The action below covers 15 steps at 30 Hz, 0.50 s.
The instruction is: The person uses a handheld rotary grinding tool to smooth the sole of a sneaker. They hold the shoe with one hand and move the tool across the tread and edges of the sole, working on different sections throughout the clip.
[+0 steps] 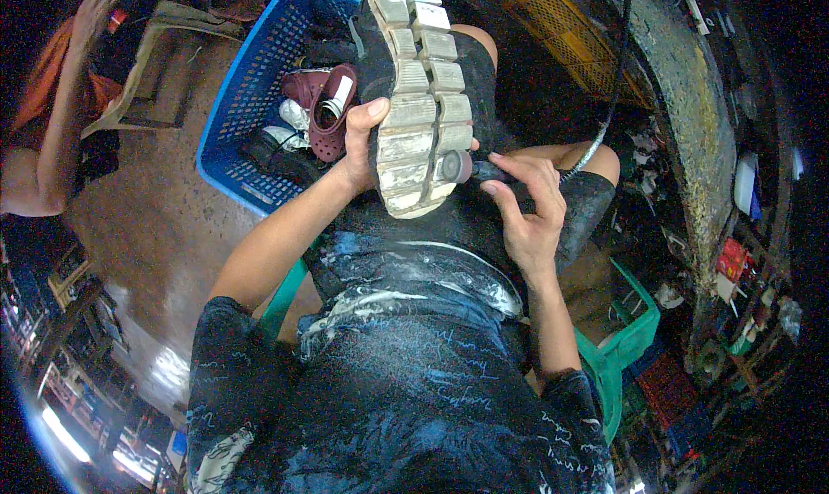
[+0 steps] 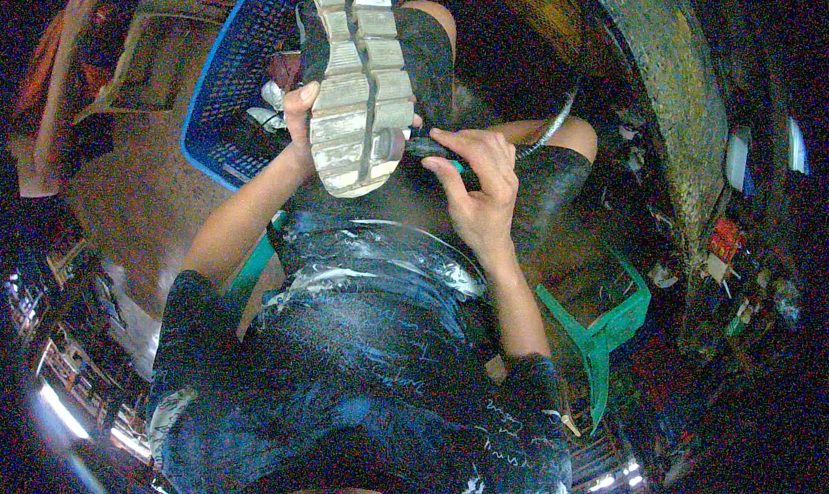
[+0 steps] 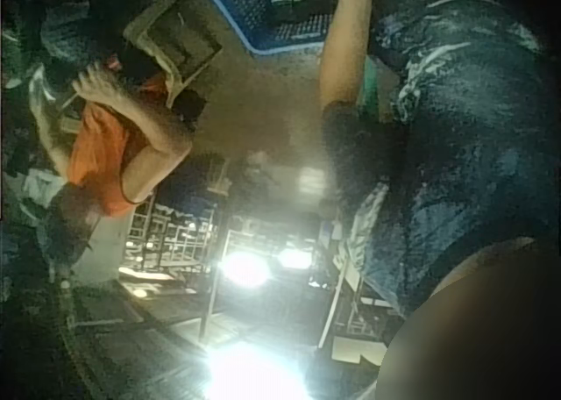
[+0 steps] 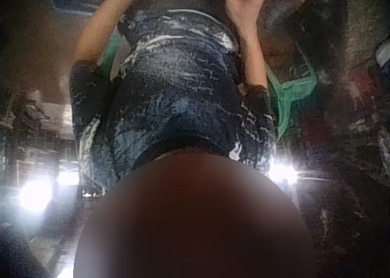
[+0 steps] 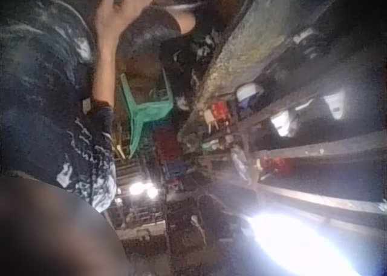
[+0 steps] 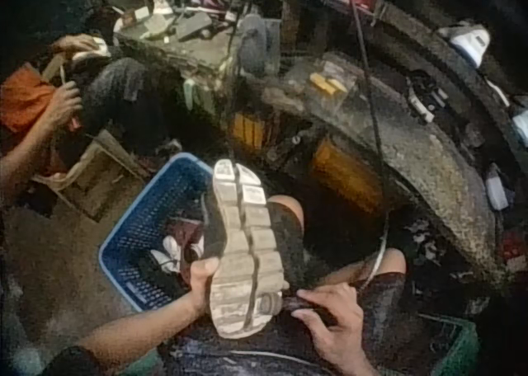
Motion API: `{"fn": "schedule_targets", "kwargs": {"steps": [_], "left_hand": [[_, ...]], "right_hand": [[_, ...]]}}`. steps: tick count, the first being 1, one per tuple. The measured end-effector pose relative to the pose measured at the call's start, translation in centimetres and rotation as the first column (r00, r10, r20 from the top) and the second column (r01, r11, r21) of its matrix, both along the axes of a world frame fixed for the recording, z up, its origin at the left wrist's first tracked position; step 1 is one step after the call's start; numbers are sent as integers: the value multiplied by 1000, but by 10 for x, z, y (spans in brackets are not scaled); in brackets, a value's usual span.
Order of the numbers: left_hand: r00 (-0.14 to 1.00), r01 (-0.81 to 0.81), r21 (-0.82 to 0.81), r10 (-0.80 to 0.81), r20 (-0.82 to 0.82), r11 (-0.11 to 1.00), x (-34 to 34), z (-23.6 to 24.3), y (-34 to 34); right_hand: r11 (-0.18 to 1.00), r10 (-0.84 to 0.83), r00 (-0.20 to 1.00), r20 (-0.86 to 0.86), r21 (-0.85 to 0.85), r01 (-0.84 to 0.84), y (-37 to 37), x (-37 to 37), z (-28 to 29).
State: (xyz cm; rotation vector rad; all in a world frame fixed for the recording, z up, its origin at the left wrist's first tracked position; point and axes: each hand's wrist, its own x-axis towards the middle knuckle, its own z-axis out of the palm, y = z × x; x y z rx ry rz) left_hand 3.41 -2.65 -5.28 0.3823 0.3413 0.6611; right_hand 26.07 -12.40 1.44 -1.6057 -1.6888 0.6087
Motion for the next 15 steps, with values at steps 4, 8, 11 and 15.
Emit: {"fn": "schedule_targets", "kwargs": {"steps": [4,8,11,15], "left_hand": [[1000,-5,20,5,-23,1000,0,1,-1],[1000,2,37,-1,-11,999,0,0,0],[1000,7,44,-7,-13,999,0,0,1],[1000,14,38,-13,-23,999,0,0,1]], "right_hand": [[999,41,999,-20,-4,-41,-3,-2,1],[1000,23,1000,3,-7,-23,0,0,2],[1000,11,1000,17,-14,-11,3,1,2],[998,56,998,8,-24,-56,-1,0,6]]}}
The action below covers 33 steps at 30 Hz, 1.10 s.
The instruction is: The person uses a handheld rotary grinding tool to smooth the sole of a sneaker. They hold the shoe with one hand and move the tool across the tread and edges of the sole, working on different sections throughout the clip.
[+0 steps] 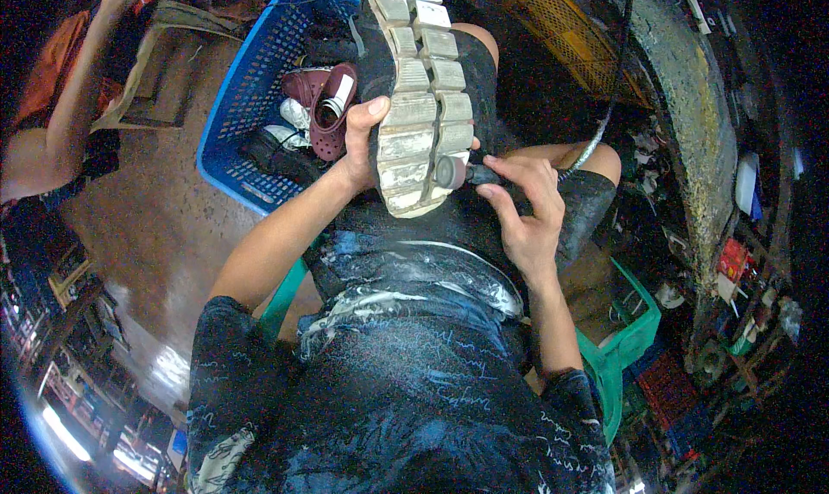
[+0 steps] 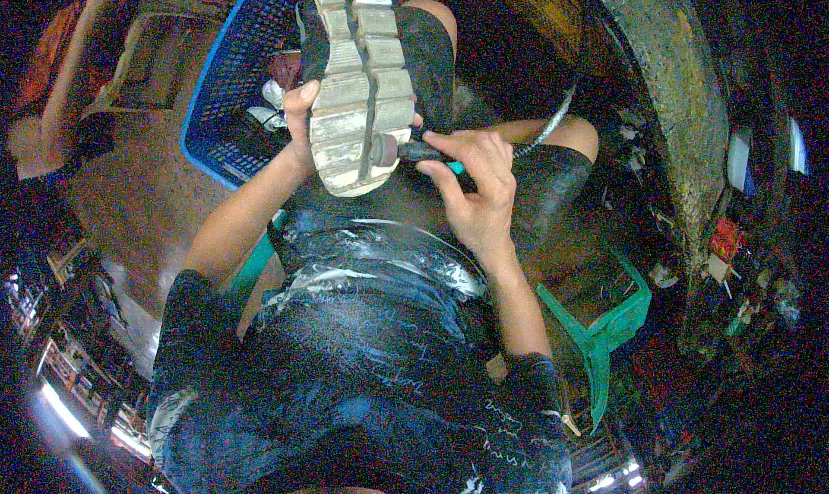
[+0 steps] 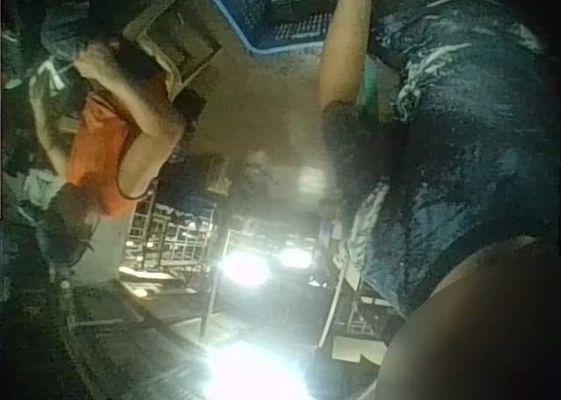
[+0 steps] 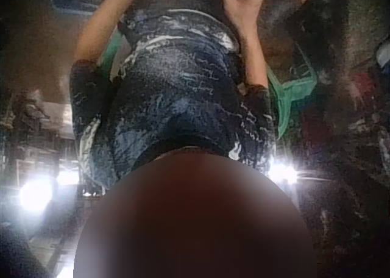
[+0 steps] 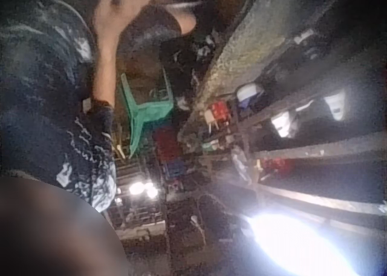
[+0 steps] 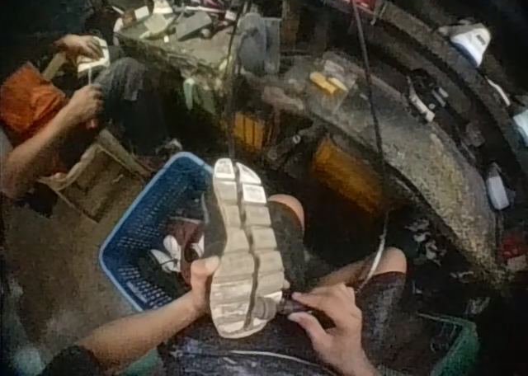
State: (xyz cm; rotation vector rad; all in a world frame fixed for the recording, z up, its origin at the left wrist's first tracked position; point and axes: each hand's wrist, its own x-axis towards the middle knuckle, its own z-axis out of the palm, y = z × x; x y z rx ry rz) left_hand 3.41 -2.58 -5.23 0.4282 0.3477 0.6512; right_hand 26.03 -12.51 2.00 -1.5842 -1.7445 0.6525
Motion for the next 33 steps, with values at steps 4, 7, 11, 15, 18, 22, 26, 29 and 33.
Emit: {"fn": "schedule_targets", "kwargs": {"steps": [4,7,11,15,18,22,26,29,33], "left_hand": [[1000,-7,-10,7,11,1000,0,0,-1],[1000,-9,-22,9,19,1000,0,-1,0],[1000,-20,13,20,-7,1000,1,-2,-1],[1000,0,-7,0,0,1000,0,0,-1],[999,18,-46,-16,37,999,0,1,-1],[999,-17,-20,16,-32,1000,0,1,-1],[999,-16,-40,15,-34,999,0,1,-3],[999,28,-76,-26,32,997,-2,1,-1],[997,8,-90,-1,78,996,0,-3,-2]], "right_hand": [[1000,14,1000,-8,8,-14,-3,-1,1],[999,-34,999,1,30,34,0,2,-3],[999,-37,999,-16,34,38,3,2,-5],[1000,-8,1000,-13,15,8,0,0,-2],[1000,9,1000,-4,15,-9,-2,0,0],[999,-39,999,7,10,39,1,3,-2],[999,-43,999,-4,30,43,2,2,-5],[1000,6,1000,-16,5,-6,-1,1,-3],[1000,23,1000,-6,10,-23,-7,3,1]]}}
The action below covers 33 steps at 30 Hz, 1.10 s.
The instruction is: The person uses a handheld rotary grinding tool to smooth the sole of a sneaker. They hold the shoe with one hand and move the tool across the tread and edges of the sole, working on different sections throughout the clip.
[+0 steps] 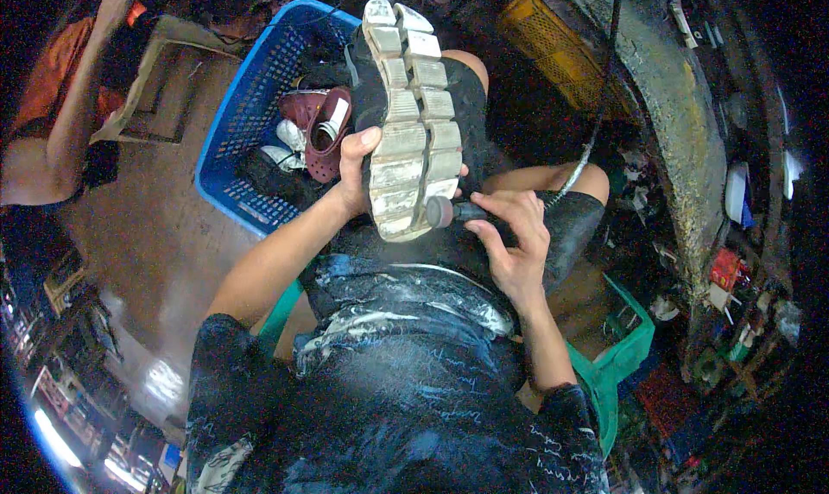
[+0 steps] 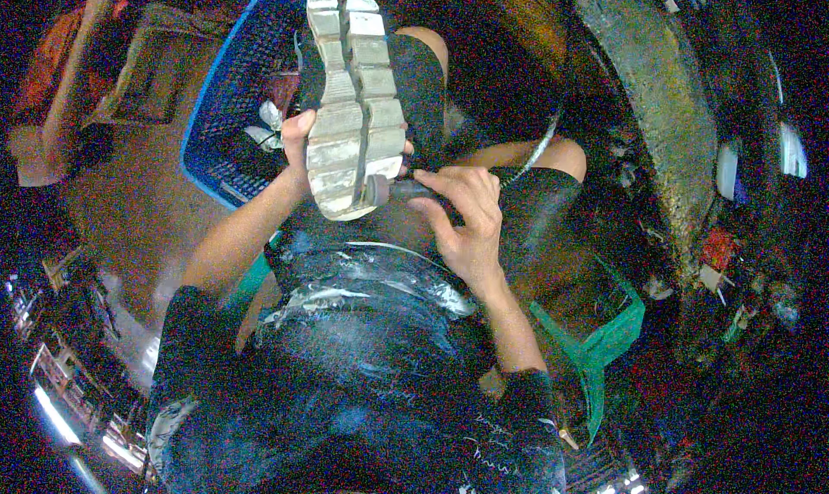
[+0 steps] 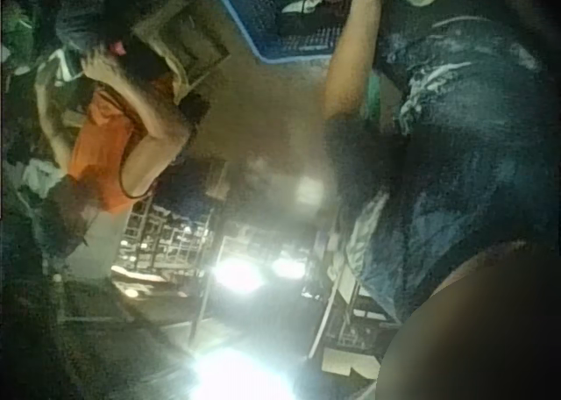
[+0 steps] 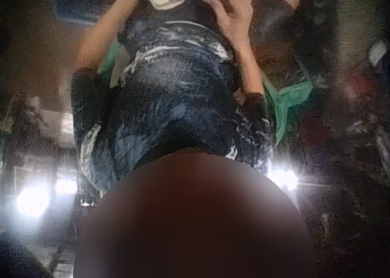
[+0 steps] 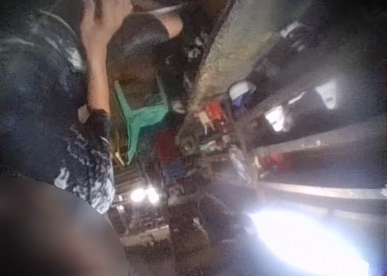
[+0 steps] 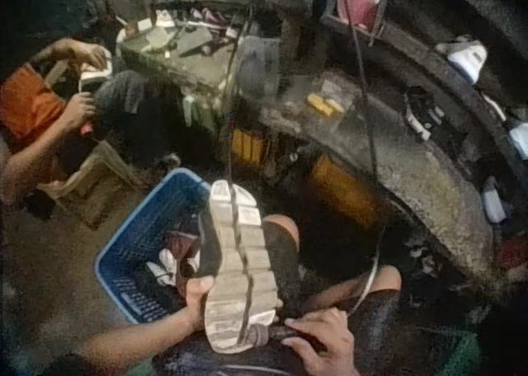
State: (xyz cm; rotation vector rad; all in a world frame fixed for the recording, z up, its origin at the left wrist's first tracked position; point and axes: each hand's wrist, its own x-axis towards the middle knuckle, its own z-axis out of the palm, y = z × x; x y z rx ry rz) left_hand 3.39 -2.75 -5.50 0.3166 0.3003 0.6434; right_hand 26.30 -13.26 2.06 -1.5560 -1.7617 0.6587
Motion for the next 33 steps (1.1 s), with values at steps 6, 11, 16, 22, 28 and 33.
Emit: {"fn": "schedule_targets", "kwargs": {"steps": [6,11,16,22,28,33], "left_hand": [[999,-17,24,18,-46,1000,-2,-3,-1],[1000,-1,-16,0,-18,1000,-2,-1,0],[1000,-3,-18,2,-22,1000,-1,3,-1],[1000,11,-6,-11,-10,1000,-1,2,0],[1000,-7,42,6,16,999,0,-2,0],[996,-27,25,30,-88,999,-1,-1,-1]], "right_hand": [[999,-42,999,-5,18,42,2,8,-4],[999,-32,999,-23,12,33,2,5,-5],[999,-18,1000,-12,28,18,1,2,-6],[1000,-24,1000,-2,16,24,2,2,-4],[1000,-20,1000,-24,8,20,1,-4,-3],[993,-117,993,-27,-15,117,4,6,-7]]}}
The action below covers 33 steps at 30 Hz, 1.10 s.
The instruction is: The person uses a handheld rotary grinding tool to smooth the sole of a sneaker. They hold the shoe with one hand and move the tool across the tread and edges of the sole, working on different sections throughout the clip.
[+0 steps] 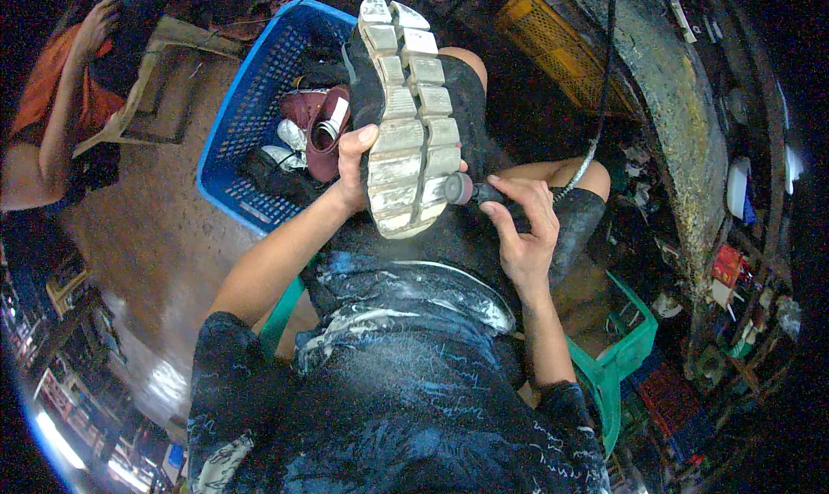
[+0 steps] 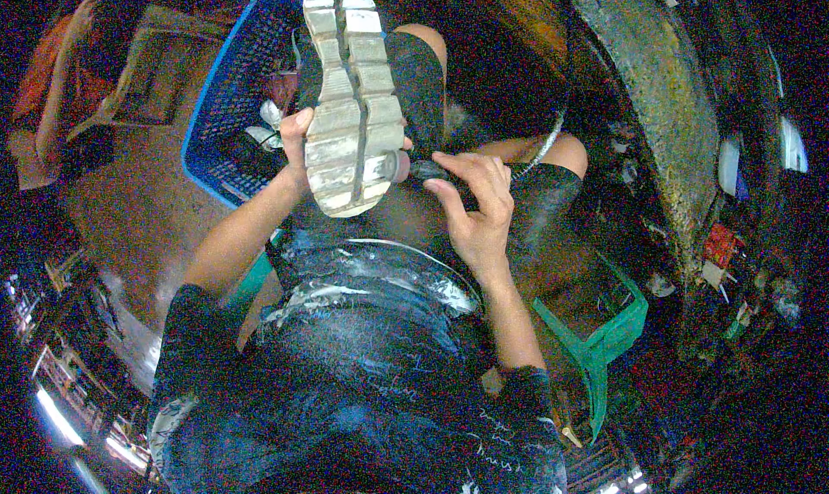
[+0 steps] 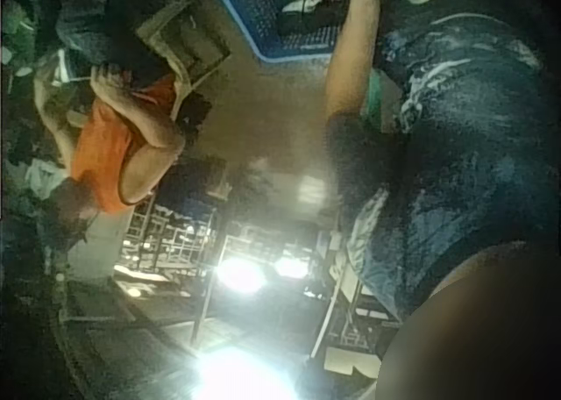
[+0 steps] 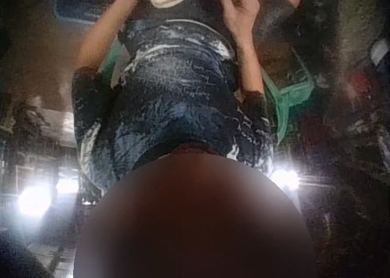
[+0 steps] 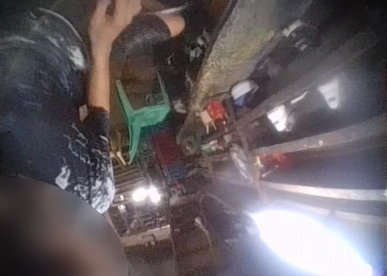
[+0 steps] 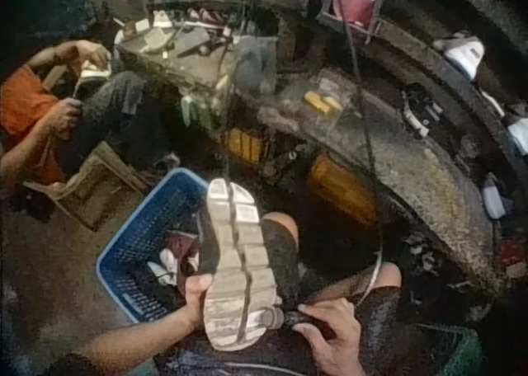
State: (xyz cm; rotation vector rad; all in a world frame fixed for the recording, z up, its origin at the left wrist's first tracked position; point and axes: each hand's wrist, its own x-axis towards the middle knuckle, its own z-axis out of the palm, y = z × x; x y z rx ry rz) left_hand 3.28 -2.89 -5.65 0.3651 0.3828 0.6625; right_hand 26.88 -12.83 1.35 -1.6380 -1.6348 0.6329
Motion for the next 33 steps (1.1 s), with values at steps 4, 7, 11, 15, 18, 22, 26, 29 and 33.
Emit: {"fn": "schedule_targets", "kwargs": {"steps": [4,7,11,15,18,22,26,29,33], "left_hand": [[999,2,4,-2,33,1000,1,1,-1],[998,9,26,-10,64,1000,0,1,0],[997,9,13,-10,72,1000,0,1,0],[999,13,1,-13,43,1000,0,1,1],[999,-10,36,9,44,999,-1,1,0],[999,4,35,-6,51,999,-2,-2,1],[996,3,5,-4,91,1000,-1,-2,1],[1000,-5,11,5,19,1000,-3,1,0],[999,9,-28,-7,52,1000,-3,3,1]], "right_hand": [[1000,15,1000,1,13,-15,2,2,-3],[1000,13,1000,-2,4,-13,3,1,-3],[999,34,999,-16,14,-33,4,-4,-4],[999,29,1000,2,15,-29,3,-3,-5],[1000,4,1000,9,1,-4,3,3,-4],[1000,-22,1000,3,-7,22,2,4,-4],[1000,4,1000,1,15,-4,3,2,-7],[1000,-14,1000,6,1,14,3,4,-7],[1000,-1,1000,-9,16,1,2,1,-8]]}}
